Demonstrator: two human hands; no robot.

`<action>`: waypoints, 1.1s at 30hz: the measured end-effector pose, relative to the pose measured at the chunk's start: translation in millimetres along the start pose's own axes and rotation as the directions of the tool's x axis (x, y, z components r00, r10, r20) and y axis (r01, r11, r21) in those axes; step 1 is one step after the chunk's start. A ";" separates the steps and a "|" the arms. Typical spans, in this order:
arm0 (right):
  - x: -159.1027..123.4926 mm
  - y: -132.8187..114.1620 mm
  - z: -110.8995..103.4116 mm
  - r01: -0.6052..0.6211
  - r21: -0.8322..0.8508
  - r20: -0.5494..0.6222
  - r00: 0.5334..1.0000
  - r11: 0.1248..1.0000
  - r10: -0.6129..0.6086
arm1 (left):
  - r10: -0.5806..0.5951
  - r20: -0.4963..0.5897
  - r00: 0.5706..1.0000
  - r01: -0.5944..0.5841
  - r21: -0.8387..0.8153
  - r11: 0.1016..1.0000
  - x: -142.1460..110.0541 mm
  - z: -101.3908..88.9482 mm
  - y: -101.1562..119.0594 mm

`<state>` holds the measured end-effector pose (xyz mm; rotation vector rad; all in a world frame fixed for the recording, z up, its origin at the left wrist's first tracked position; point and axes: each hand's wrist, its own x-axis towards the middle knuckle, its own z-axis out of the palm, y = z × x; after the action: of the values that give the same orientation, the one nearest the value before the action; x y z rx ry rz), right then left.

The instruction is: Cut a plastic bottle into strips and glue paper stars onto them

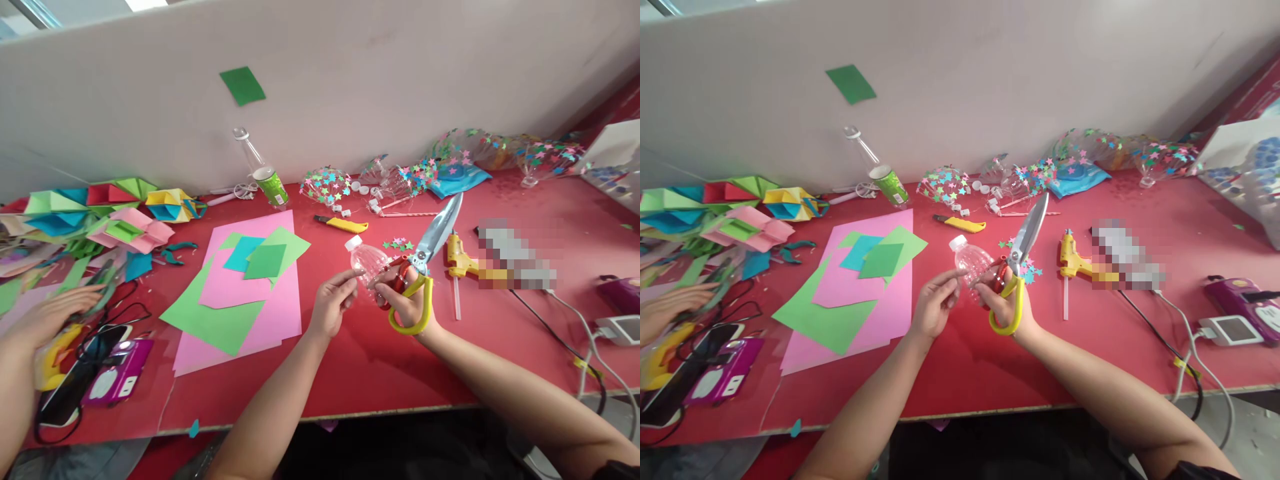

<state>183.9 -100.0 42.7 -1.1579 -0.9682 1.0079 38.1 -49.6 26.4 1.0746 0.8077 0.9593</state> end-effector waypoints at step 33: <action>3.7 -14.8 -18.1 0.132 -0.773 0.452 0.801 0.620 0.392 | 0.205 -0.354 0.912 -0.289 -0.203 0.935 21.3 -37.4 34.5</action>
<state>204.0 -102.7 55.1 -1.6955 -1.9986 1.1273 4.4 -11.0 47.1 0.8165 0.8011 1.4471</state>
